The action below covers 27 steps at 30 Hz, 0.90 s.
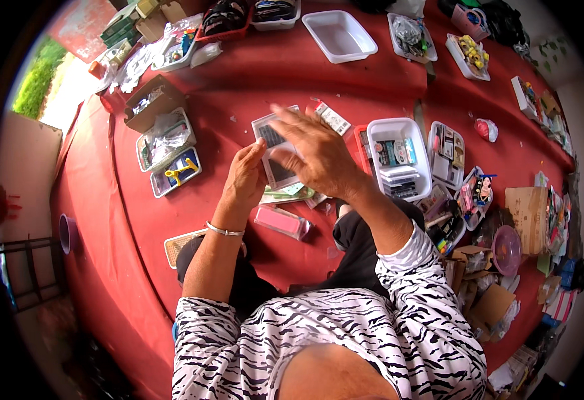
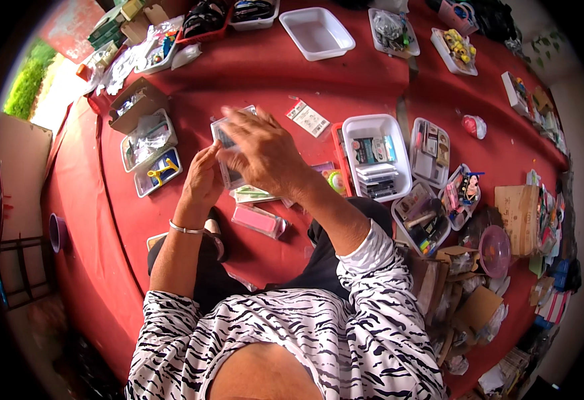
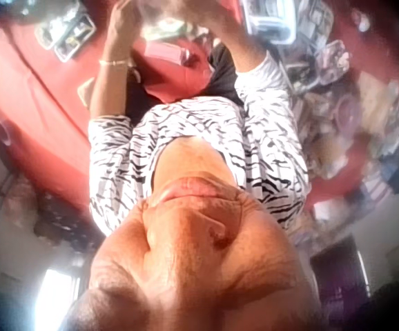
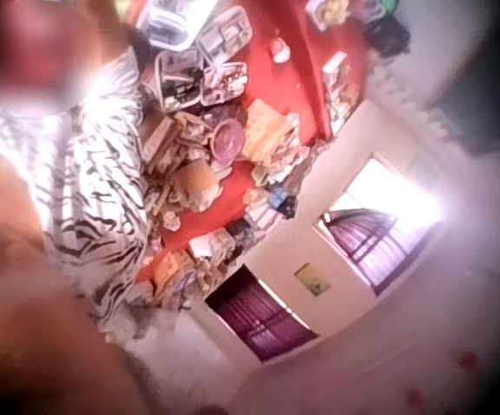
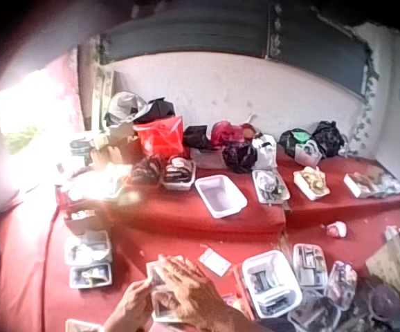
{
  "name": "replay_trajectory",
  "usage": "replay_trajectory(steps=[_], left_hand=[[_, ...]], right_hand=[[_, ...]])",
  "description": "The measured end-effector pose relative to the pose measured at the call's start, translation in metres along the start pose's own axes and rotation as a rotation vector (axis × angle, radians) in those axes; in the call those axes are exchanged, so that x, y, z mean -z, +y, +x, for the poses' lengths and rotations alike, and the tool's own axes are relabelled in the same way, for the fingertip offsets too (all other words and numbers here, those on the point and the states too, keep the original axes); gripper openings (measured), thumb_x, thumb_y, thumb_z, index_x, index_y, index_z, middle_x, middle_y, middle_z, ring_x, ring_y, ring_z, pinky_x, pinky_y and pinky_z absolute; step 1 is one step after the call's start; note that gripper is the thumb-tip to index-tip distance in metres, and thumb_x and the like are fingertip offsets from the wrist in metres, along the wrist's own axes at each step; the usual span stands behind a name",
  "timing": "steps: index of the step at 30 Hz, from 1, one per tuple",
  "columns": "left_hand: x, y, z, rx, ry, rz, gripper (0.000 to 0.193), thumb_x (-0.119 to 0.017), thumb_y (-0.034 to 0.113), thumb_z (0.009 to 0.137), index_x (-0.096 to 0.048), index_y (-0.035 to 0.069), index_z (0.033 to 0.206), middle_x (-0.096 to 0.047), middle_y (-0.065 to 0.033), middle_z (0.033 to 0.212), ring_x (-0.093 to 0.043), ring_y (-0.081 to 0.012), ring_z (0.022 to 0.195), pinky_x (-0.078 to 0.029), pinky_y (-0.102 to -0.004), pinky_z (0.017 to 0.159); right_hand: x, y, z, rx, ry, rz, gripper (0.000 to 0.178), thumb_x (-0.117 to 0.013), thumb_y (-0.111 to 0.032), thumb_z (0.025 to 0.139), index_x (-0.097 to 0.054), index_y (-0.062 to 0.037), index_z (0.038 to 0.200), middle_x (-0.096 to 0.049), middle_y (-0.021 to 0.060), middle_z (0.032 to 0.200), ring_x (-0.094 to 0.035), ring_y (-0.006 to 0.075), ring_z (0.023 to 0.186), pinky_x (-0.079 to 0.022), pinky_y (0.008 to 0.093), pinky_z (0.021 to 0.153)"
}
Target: The person sits on a red floor and sorts various small packaged items, such as stationery and accessories, into a white plastic container. They pick up items, inspect them, and place them into the container or set them aside.
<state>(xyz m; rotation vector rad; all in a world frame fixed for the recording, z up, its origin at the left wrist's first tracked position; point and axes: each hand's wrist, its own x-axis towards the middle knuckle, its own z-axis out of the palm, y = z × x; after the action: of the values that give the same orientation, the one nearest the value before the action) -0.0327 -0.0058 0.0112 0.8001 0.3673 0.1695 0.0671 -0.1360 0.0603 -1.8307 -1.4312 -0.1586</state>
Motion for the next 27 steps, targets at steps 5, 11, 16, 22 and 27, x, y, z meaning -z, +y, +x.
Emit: replay_trajectory(steps=[5, 11, 16, 22, 27], left_hand=[[0.014, -0.010, -0.001, -0.592, -0.434, 1.371, 0.042, -0.058, 0.018, 0.069, -0.054, 0.004, 0.108, -0.056, -0.0137, 0.106, -0.045, -0.0356, 0.106, -0.036, -0.0423, 0.090], [0.004, -0.005, -0.014, 0.253, -0.053, 0.238, 0.030, -0.052, 0.023, 0.088, -0.055, -0.004, 0.100, -0.060, -0.0086, 0.095, -0.058, -0.0144, 0.083, -0.048, -0.0273, 0.072], [0.012, 0.007, -0.012, 0.158, -0.038, 0.100, 0.030, -0.052, 0.024, 0.089, -0.055, -0.005, 0.097, -0.061, -0.0075, 0.086, -0.060, -0.0121, 0.074, -0.050, -0.0250, 0.066], [0.017, 0.001, -0.004, 0.080, 0.022, 0.171, 0.027, -0.052, 0.026, 0.089, -0.057, -0.001, 0.092, -0.058, -0.0013, 0.078, -0.056, -0.0093, 0.069, -0.047, -0.0242, 0.061], [-0.007, -0.002, -0.007, -0.557, 0.132, 1.232, 0.056, -0.044, 0.037, 0.089, -0.028, 0.004, 0.132, -0.033, -0.0168, 0.131, -0.044, -0.0252, 0.108, -0.038, -0.0336, 0.088]], right_hand=[[-0.027, 0.003, -0.015, 0.125, -0.332, -0.143, 0.081, -0.039, -0.064, 0.078, -0.013, -0.0197, 0.141, -0.013, 0.0162, 0.144, -0.015, 0.0322, 0.133, -0.011, 0.0532, 0.105], [0.002, 0.063, 0.000, -0.052, -0.183, -0.432, 0.065, -0.047, -0.057, 0.079, -0.041, -0.0121, 0.126, -0.034, 0.0180, 0.133, -0.033, 0.0316, 0.123, -0.021, 0.0551, 0.099], [0.037, 0.091, 0.003, -0.771, -0.067, 0.011, 0.053, -0.045, -0.048, 0.084, -0.060, 0.0024, 0.087, -0.060, 0.0149, 0.082, -0.057, 0.0246, 0.075, -0.043, 0.0379, 0.065], [0.014, 0.036, 0.000, -0.818, -0.385, 0.842, 0.033, -0.063, -0.031, 0.077, -0.056, 0.0007, 0.071, -0.055, 0.0049, 0.053, -0.049, 0.0074, 0.041, -0.034, 0.0196, 0.034], [-0.039, 0.053, -0.015, -0.658, -0.121, 0.709, 0.025, -0.064, -0.020, 0.071, -0.055, 0.0017, 0.060, -0.055, 0.0068, 0.052, -0.053, 0.0120, 0.044, -0.039, 0.0260, 0.038]])
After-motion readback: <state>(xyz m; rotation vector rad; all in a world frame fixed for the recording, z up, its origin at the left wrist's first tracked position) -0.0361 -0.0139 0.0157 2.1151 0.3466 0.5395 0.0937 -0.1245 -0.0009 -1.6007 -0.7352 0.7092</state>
